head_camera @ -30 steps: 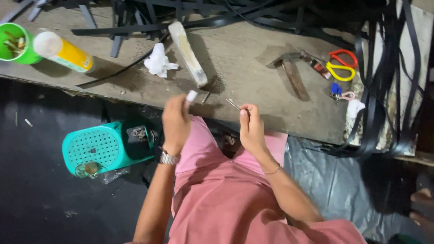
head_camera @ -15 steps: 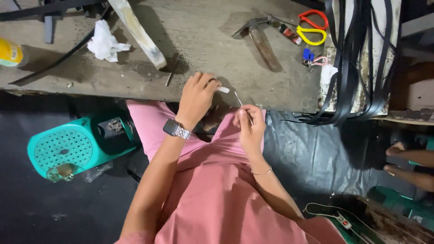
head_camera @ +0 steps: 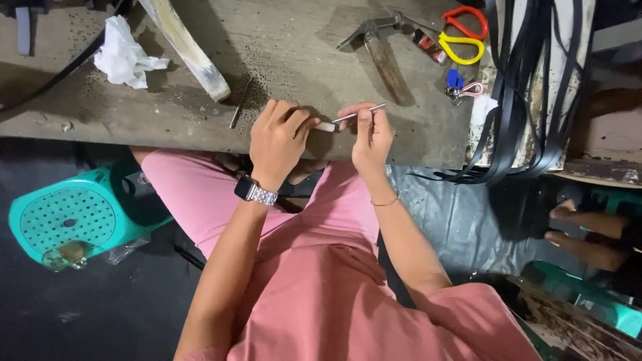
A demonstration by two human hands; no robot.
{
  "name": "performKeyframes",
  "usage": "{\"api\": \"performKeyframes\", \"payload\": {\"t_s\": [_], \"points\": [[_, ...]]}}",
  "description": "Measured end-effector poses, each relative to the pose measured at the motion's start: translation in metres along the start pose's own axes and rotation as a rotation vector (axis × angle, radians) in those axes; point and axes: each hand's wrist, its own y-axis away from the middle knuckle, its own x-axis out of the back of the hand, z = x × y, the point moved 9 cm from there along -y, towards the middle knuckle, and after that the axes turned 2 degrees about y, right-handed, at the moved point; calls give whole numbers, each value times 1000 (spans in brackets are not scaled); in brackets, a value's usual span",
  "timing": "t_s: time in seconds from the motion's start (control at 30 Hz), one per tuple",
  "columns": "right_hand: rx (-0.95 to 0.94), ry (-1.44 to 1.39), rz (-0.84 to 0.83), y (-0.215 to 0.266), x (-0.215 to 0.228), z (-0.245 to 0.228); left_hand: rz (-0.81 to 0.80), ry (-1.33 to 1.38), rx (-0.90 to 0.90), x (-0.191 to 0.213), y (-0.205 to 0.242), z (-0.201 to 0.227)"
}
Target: The person hammers metal rivets into a black leather strap using a hammer and a metal punch. They repeatedly position the punch, strike it with the hammer, and then remove the punch to continue along the strap.
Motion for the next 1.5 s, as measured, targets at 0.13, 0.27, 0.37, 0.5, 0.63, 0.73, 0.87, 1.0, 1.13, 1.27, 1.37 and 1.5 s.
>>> {"api": "performKeyframes", "payload": {"t_s": [0.13, 0.27, 0.37, 0.5, 0.63, 0.73, 0.87, 1.0, 1.13, 1.27, 1.37, 1.5], "points": [[29, 30, -14, 5, -7, -2, -60, 34, 21, 6, -6, 3], [43, 48, -25, 7, -10, 0, -139, 93, 39, 20, -16, 4], [81, 117, -50, 9, -13, -9, -213, 271, 43, 16, -10, -5], [158, 193, -65, 3, -17, -21, -184, 231, -9, -2, 2, -16], [261, 313, -153, -3, -25, -42, -116, 232, 6, 2, 3, -13], [220, 282, -295, -13, -30, -46, -85, 235, 16, -1, 6, -17], [210, 337, -368, -23, -27, -44, -78, 223, 34, -1, 5, -17], [158, 304, -419, -25, -26, -41, -68, 223, 28, -1, 5, -17], [229, 313, -429, -24, -28, -51, -73, 224, 24, 1, 4, -14], [252, 346, -413, -24, -25, -45, -62, 226, 29, 4, 2, -13], [254, 363, -425, -27, -26, -46, -73, 238, 35, 6, 0, -12], [204, 316, -515, -28, -36, -57, -82, 242, 51, 5, 3, -12]]}}
